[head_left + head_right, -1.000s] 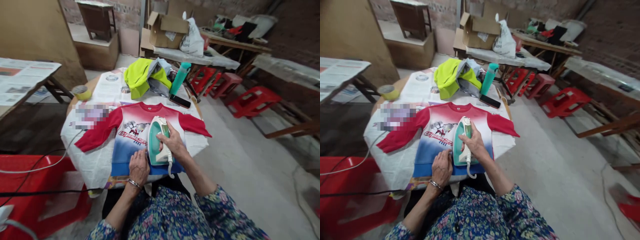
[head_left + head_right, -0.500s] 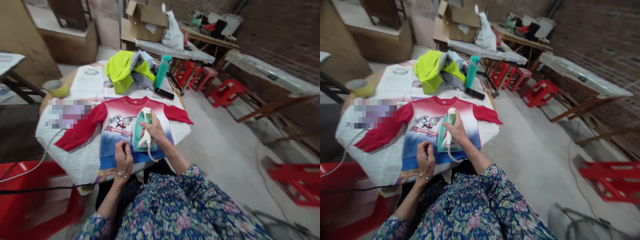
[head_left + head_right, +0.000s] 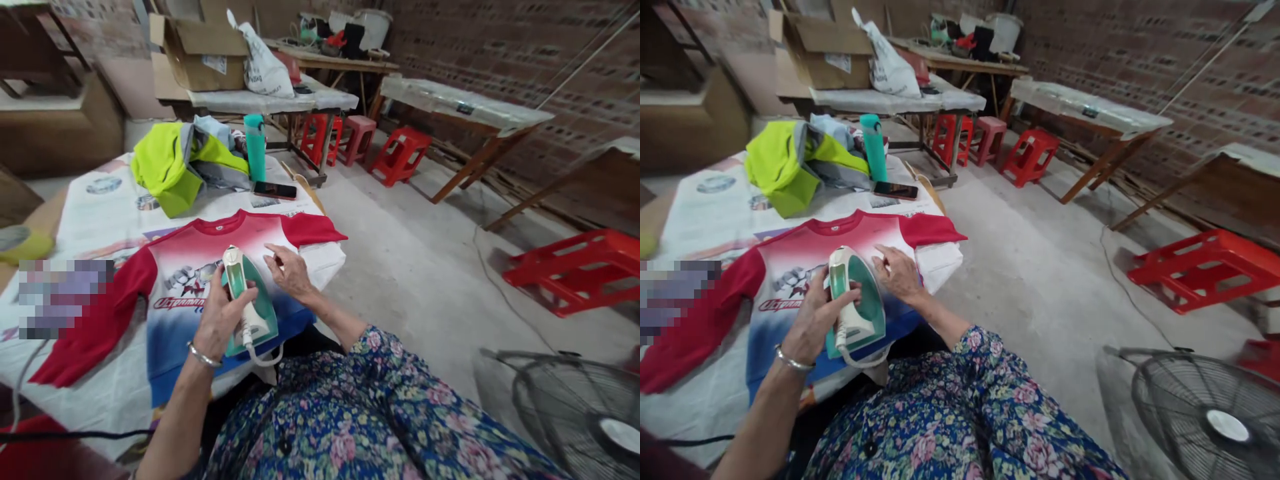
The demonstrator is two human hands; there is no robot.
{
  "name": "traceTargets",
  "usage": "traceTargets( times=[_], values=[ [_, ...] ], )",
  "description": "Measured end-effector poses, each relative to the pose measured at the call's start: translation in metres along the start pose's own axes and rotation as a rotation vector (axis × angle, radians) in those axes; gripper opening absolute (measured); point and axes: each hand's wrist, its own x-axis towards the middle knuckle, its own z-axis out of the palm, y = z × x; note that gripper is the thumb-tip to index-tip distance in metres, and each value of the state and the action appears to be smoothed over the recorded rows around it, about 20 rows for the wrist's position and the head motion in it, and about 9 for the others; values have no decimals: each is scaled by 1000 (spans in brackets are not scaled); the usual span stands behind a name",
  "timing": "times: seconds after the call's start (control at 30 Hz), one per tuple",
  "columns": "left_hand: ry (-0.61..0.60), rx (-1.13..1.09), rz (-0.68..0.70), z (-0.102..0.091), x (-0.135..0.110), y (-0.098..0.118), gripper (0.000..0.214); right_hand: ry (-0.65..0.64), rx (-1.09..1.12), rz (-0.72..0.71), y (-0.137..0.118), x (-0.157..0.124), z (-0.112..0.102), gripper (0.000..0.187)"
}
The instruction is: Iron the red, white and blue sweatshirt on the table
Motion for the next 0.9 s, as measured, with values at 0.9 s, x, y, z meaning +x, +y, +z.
traceTargets(
  times=[0.9],
  values=[
    [157, 327, 3, 27, 177, 96, 34, -41, -438, 124, 54, 50, 19, 65]
  ],
)
